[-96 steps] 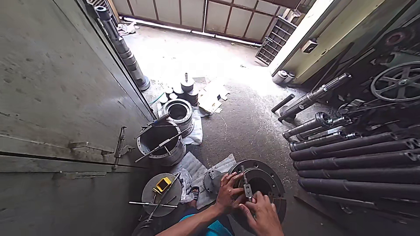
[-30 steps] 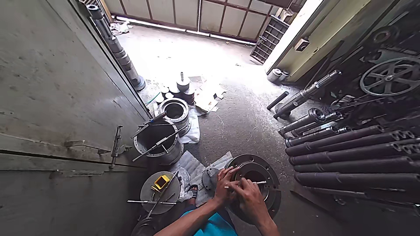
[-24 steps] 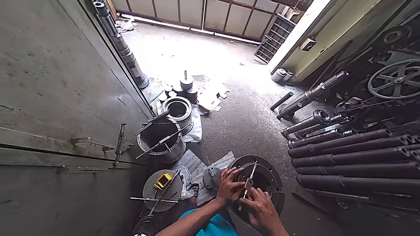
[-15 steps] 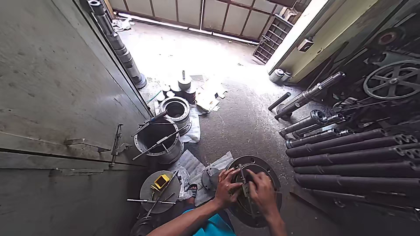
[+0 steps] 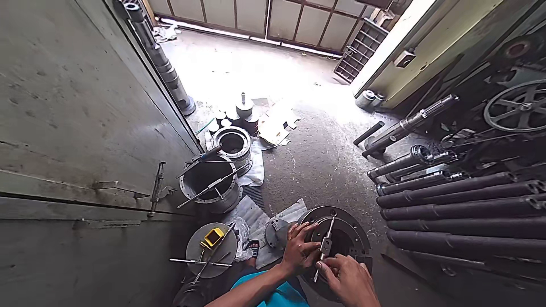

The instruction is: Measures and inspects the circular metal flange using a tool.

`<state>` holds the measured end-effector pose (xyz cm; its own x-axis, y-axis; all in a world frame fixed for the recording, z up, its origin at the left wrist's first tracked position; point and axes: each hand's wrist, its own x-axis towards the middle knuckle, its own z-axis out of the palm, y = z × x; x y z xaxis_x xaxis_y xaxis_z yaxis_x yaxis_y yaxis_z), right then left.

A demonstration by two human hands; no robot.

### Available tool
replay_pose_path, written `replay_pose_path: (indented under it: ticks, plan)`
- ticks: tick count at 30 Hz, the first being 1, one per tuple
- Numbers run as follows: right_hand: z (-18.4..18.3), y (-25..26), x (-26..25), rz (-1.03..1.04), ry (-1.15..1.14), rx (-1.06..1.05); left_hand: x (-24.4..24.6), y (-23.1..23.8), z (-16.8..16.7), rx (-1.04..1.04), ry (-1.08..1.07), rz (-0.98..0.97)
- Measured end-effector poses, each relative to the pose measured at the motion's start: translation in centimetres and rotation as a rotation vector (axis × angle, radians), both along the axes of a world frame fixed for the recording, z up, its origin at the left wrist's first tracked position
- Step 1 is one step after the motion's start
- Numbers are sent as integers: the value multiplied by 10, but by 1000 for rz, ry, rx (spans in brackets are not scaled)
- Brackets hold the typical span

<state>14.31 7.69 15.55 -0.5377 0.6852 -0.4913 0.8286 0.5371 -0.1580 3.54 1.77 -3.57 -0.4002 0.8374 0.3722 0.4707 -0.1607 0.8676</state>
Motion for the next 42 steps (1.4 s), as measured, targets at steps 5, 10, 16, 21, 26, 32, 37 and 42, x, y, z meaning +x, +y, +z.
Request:
replay_pose_path:
  ticks: [5, 10, 16, 21, 26, 32, 37, 42]
  plan:
    - [-47, 19, 3, -254, 340, 243, 3, 2, -4, 38, 25, 30]
    - [-72, 12, -22, -51, 428, 276, 4, 4, -3, 62, 17, 83]
    - [-78, -3, -4, 98, 476, 454, 4, 2, -9, 48, 69, 56]
    - [-74, -8, -25, 144, 414, 421, 4, 1, -5, 71, 11, 88]
    - [-79, -4, 7, 399, 506, 481, 6, 4, -3, 30, 34, 121]
    - [-58, -7, 52, 430, 487, 242, 1, 2, -5, 61, 44, 40]
    - [-71, 37, 80, 62, 510, 415, 3, 2, -4, 85, 37, 67]
    - [-62, 6, -20, 135, 500, 235, 4, 2, -5, 12, -16, 103]
